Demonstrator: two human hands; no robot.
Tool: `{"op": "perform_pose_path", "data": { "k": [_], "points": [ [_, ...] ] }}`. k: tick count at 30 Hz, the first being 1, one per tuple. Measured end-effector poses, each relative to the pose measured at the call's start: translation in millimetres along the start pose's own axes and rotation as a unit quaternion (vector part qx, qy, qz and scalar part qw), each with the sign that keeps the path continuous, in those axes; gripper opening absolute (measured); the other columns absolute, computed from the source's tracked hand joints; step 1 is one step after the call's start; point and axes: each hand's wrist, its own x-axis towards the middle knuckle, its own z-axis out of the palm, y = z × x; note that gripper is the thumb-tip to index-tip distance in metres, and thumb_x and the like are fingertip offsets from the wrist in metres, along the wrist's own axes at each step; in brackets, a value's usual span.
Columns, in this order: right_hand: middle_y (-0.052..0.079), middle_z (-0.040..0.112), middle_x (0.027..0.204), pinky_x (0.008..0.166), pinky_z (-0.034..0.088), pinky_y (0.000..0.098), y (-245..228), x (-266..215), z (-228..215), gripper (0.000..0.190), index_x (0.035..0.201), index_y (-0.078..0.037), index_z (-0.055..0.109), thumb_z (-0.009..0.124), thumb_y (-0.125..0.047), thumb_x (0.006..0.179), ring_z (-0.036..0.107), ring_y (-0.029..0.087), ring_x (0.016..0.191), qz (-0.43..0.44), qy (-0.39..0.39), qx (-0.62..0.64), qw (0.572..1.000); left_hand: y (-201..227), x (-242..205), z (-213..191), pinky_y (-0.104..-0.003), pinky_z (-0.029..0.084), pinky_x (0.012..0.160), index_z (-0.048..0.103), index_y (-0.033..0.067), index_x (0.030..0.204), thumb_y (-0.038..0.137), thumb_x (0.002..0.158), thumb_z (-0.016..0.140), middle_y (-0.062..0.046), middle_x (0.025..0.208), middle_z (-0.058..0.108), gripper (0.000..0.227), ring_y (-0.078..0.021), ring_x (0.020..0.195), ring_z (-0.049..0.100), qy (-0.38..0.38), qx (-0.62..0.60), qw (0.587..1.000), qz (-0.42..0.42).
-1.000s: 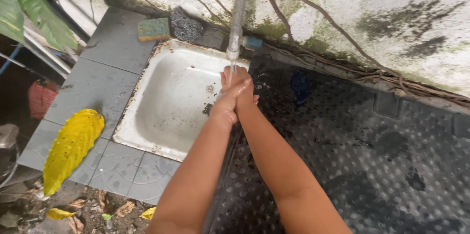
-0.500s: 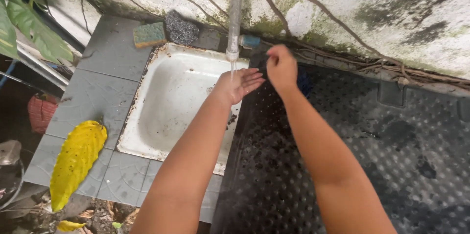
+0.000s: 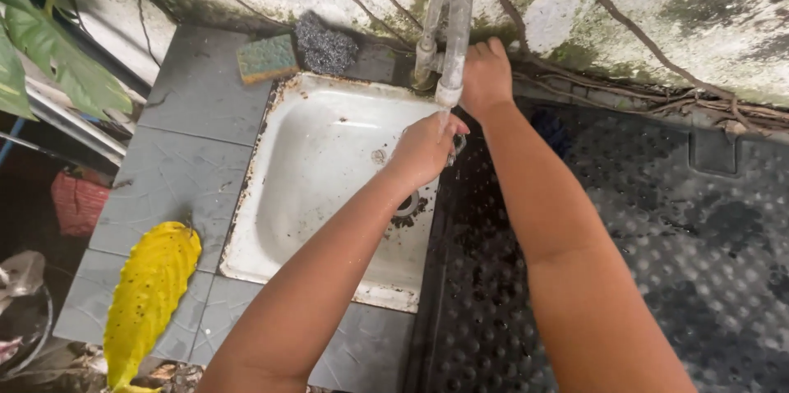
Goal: Scrubbing a black rubber car floor mat with soap and a scrubber in an outdoor wash area.
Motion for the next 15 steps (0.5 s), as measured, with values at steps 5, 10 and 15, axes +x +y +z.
{"op": "perform_pose_path", "data": {
  "k": [5, 10, 15],
  "points": [
    [-0.001, 0.059, 0.060, 0.099, 0.033, 0.0455, 10.6, 22.6, -11.5, 0.026, 0.066, -0.018, 0.059, 0.066, -0.016, 0.092, 0.061, 0.021, 0.067, 0.078, -0.279, 0.051, 0.956, -17.4, 3.0, 2.7, -0.048, 0.059, 0.082, 0.071, 0.0109, 0.118, 0.018, 0.106, 0.045, -0.013, 0.096, 0.074, 0.030, -0.0358, 0.095, 0.072, 0.008, 0.009, 0.999, 0.051],
    [0.009, 0.076, 0.120, 0.121, 0.012, 0.0592, -9.1, 42.4, -64.5, 0.023, 0.114, -0.010, 0.074, 0.065, -0.015, 0.094, 0.066, 0.027, 0.121, 0.141, -0.484, 0.018, 0.864, -1.4, -15.6, -0.6, -0.058, 0.056, 0.090, 0.069, 0.0204, 0.130, 0.029, 0.102, 0.054, -0.011, 0.120, 0.072, 0.033, -0.0410, 0.113, 0.067, -0.057, 0.148, 0.987, 0.016],
    [0.011, 0.036, 0.165, 0.119, 0.004, 0.0757, -2.2, -0.3, -171.7, 0.092, 0.162, -0.025, 0.033, 0.074, -0.056, 0.085, 0.025, 0.034, 0.156, 0.258, -0.494, 0.298, 0.775, 80.7, -84.6, -75.2, -0.082, -0.003, 0.114, 0.039, 0.0347, 0.157, 0.045, 0.090, 0.067, -0.013, 0.168, 0.025, 0.073, -0.0536, 0.155, 0.000, -0.338, 0.392, 0.855, -0.018]
  ]
}}
